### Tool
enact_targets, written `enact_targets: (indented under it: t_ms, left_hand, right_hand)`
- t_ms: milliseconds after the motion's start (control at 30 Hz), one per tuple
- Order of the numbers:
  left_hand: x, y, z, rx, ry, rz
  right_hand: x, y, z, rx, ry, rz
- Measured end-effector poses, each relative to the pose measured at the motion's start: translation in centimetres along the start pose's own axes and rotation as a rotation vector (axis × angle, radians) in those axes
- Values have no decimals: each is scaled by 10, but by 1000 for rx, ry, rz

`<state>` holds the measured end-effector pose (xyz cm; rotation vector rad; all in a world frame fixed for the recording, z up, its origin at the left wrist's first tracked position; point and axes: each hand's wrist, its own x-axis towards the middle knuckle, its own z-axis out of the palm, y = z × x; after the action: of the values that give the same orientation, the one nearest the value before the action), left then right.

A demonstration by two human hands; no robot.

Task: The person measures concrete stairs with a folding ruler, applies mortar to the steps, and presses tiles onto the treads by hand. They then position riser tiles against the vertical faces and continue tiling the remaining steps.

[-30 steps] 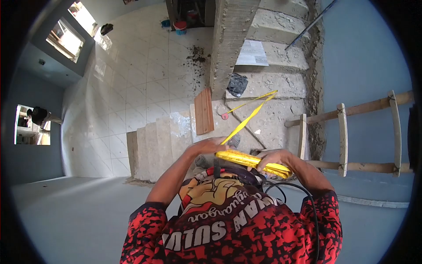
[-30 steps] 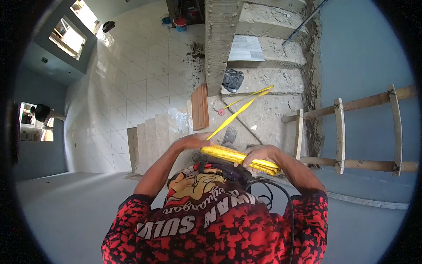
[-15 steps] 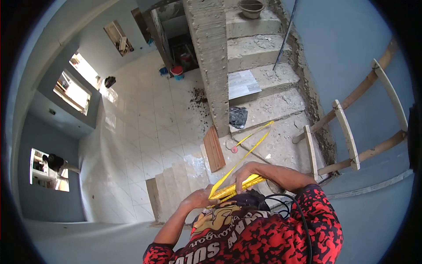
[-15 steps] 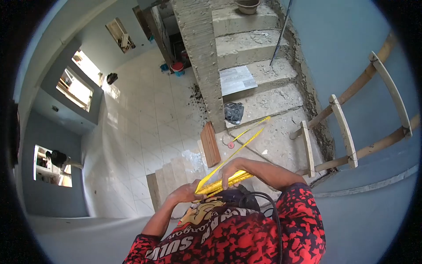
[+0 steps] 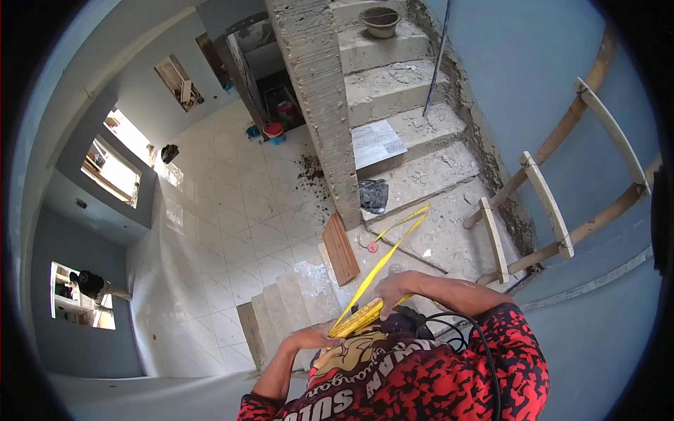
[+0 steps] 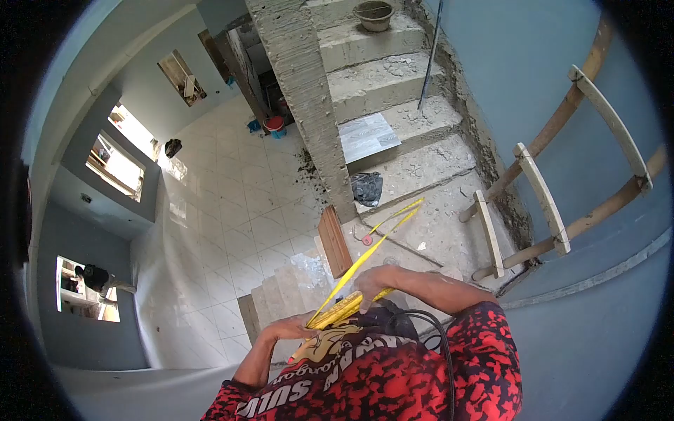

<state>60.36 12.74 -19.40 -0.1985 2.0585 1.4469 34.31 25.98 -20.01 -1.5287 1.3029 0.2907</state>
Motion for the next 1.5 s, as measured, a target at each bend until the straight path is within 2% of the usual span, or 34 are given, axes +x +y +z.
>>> enact_targets:
  t_ms: [33, 67, 100, 133, 167, 233, 267, 333, 400, 467, 500, 533, 600, 633, 700, 733, 767, 833, 900, 933, 967, 1033, 1067, 1100, 1167, 1200, 1333, 1400, 1433, 1500]
  left_hand:
    - [3, -7, 1, -136, -42, -13]
    - [5, -11, 2, -269, -81, -25]
    - [5, -12, 3, -256, -76, -25]
    - [4, -13, 6, -377, -45, 15]
    - [4, -13, 5, -497, -16, 55]
    - [2, -5, 2, -505, 2, 30]
    - [3, -8, 3, -587, 27, -9]
    - [4, -8, 1, -668, 56, -49]
    - [4, -5, -6, -880, 15, -148]
    - [5, -8, -7, -861, 74, -156]
    - [6, -9, -7, -851, 128, -165]
    - [1, 10, -10, -843, 124, -164]
    - [-12, 44, -10, -466, 272, -311]
    - [-9, 35, -10, -471, 277, -307]
    - [-2, 13, -8, -54, 305, -331]
    - [-1, 9, -5, -71, 323, -321]
    - [0, 5, -1, -60, 364, -241]
    - [0, 3, 4, -84, 441, -154]
    - [-3, 1, 6, -207, 349, -64]
    - [-1, -1, 6, -214, 306, -66]
    - [-1, 0, 10, -251, 342, -46]
    - [-18, 36, 4, -114, 259, -212]
    - [-19, 32, 14, 66, 409, -109]
    - [-20, 28, 17, 27, 452, -95]
    - [-23, 19, 22, 388, 432, 23]
    - [-24, 10, 27, 445, 574, 107]
    - [-42, 0, 35, 368, 705, 95]
    - [-67, 27, 33, -110, 862, -68]
    - [-72, 33, 31, -125, 872, -62]
    - [-80, 42, 26, -296, 748, -232]
  right_hand:
    - [-11, -10, -1, 0, 8, -1]
    - [-20, -17, 1, -149, 207, -16]
    - [-23, -19, 4, -299, 408, -30]
    - [-17, -13, 15, -340, 621, -134]
    - [-11, -8, 24, -343, 636, -130]
    - [-12, -15, 29, -418, 663, -154]
    - [-4, -11, 38, -428, 768, -191]
    - [24, 5, 48, -454, 770, -142]
    - [30, 11, 46, -484, 778, -94]
    - [16, 8, 39, -443, 891, -180]
    - [10, 5, 36, -443, 900, -175]
    - [5, 4, 34, -437, 819, -111]
    - [-1, 7, 35, -436, 734, -46]
    - [-2, 10, 39, -414, 808, -56]
    - [1, 11, 42, -411, 866, -77]
    - [4, 14, 42, -398, 907, -92]
    - [9, 19, 42, -388, 943, -110]
    - [16, 26, 38, -371, 836, -130]
    - [10, 18, 30, -395, 838, -105]
    - [16, 23, 33, -386, 899, -171]
    - [19, 27, 36, -425, 860, -187]
    - [25, 25, 27, -442, 905, -236]
    - [24, 15, 21, -483, 906, -244]
    - [30, 16, 19, -525, 865, -264]
    - [45, 25, 18, -519, 924, -276]
    - [45, 22, 14, -475, 943, -270]
    - [40, -7, -8, -372, 870, -406]
    - [51, -8, -9, -368, 831, -429]
    - [56, -11, -10, -349, 831, -450]
    - [61, -17, -12, -363, 834, -444]
